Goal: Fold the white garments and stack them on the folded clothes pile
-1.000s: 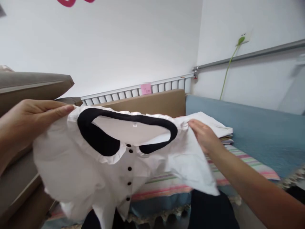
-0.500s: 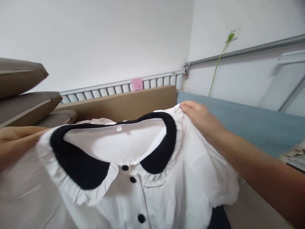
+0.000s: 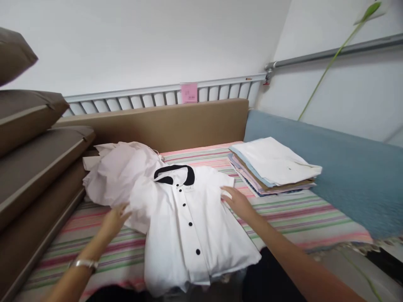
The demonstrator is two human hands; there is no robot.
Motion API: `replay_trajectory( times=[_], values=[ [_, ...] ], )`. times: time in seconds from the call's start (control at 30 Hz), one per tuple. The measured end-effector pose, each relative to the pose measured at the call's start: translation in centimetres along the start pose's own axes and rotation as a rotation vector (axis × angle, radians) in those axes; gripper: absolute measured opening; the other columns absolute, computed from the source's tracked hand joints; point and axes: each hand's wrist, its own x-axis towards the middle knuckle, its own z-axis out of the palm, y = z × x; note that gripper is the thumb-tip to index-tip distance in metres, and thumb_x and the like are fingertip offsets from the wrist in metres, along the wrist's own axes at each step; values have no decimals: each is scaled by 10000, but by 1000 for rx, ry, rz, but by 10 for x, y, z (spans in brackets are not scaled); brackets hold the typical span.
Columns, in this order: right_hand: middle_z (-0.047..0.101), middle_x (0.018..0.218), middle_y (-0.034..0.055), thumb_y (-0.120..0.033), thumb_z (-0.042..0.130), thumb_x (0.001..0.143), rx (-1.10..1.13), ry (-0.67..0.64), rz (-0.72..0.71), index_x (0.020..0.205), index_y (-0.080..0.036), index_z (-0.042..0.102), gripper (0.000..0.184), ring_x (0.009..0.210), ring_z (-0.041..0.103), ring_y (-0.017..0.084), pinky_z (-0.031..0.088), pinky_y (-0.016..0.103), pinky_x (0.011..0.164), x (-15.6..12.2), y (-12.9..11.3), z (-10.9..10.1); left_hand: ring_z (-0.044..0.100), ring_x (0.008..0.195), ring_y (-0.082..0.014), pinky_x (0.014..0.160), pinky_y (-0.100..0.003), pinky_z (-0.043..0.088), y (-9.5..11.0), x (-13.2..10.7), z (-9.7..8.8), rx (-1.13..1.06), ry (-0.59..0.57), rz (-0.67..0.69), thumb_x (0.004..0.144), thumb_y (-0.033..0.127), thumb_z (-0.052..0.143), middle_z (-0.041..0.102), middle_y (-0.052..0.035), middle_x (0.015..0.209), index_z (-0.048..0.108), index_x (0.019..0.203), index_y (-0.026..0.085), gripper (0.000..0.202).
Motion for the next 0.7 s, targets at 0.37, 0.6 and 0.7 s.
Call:
replay_trajectory(
  times=[0.37,0.6,0.7],
  values=[
    [686,889,70,-415,542,697,95,-55,544,851,-187,609,284,876,626,228,459,314,779,-137,27,4,644,862,-318,707,-391,529,-28,-191,110,-596,-164,-494,438,639,633,700,-113,813,651,744,161,568],
    [640,634,13,-418,554,697,114,-148,487,660,-195,585,228,689,603,204,437,281,616,-130,3,-10,640,880,-297,785,-365,511,4,-197,97,-765,-212,-435,499,582,664,712,-75,801,692,771,164,499],
    [525,484,-24,-512,490,733,431,-158,534,614,-194,517,341,508,519,151,409,265,512,-132,3,-29,642,859,-277,785,-358,509,8,-204,75,-827,-173,-412,556,574,637,705,-50,768,687,738,182,436]
  ],
)
